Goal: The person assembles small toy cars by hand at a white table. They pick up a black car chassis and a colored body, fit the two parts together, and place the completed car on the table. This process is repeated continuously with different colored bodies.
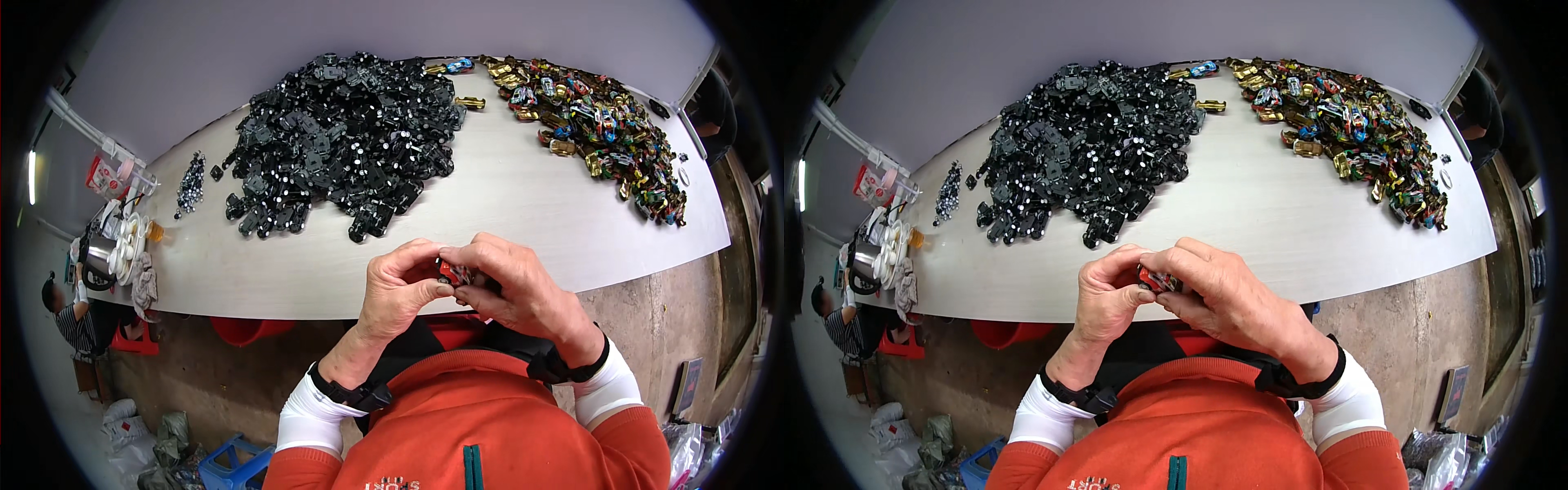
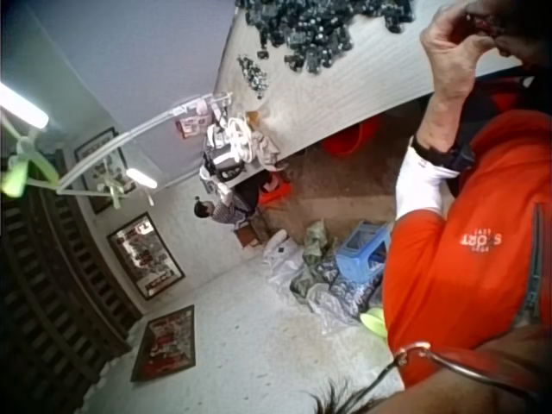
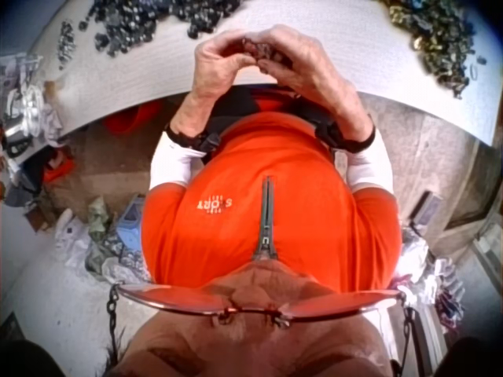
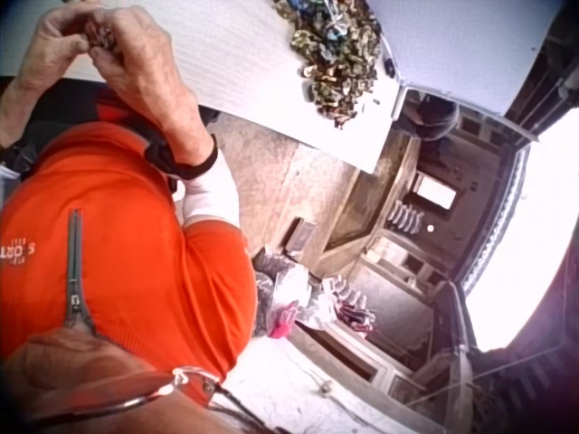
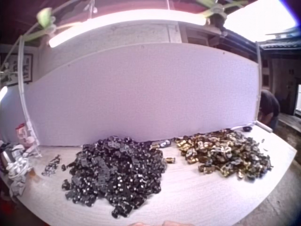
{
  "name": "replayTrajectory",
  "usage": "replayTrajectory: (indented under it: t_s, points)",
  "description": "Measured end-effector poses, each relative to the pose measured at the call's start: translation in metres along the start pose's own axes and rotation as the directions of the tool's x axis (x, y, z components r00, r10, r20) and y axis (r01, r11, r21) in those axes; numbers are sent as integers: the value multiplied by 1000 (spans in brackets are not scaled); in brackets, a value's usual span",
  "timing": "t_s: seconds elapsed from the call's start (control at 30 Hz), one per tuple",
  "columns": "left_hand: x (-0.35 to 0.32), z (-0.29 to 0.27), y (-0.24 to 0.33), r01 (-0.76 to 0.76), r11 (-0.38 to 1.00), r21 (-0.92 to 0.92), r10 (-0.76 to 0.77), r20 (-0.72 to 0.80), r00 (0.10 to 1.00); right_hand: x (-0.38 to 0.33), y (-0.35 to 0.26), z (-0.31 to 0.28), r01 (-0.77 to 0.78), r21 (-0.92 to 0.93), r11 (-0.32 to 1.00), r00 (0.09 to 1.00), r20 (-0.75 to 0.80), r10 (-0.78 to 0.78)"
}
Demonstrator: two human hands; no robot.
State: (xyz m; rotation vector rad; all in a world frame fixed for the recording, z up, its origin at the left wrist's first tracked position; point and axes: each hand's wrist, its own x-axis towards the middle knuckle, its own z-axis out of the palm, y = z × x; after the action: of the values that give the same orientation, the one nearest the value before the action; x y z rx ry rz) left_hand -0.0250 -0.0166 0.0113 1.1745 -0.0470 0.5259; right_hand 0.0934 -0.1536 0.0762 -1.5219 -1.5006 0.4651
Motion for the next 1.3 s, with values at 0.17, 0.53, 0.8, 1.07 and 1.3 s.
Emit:
replayTrajectory:
  t_s: [0.17, 0.53, 0.8, 1.07, 1.3]
  points:
    - [9, -3, 12, 87, 994, 60, -90, 50, 995, -1, 5, 4, -158, 197, 968, 986, -27, 166]
    - [12, -24, -25, 247, 885, -393, -352, -219, 910, -2, 49, 12, -401, 557, 727, 879, 11, 476]
    - [9, -36, -40, 367, 726, -581, -511, -100, 854, -9, 66, 24, -261, 126, 957, 942, -184, 281]
    - [9, -37, -47, 387, 736, -555, -511, -81, 855, -9, 64, 13, -414, 640, 647, 848, 13, 530]
    - [9, -36, -44, 369, 781, -504, -476, -99, 874, -6, 67, 15, -438, 729, 526, 841, 127, 525]
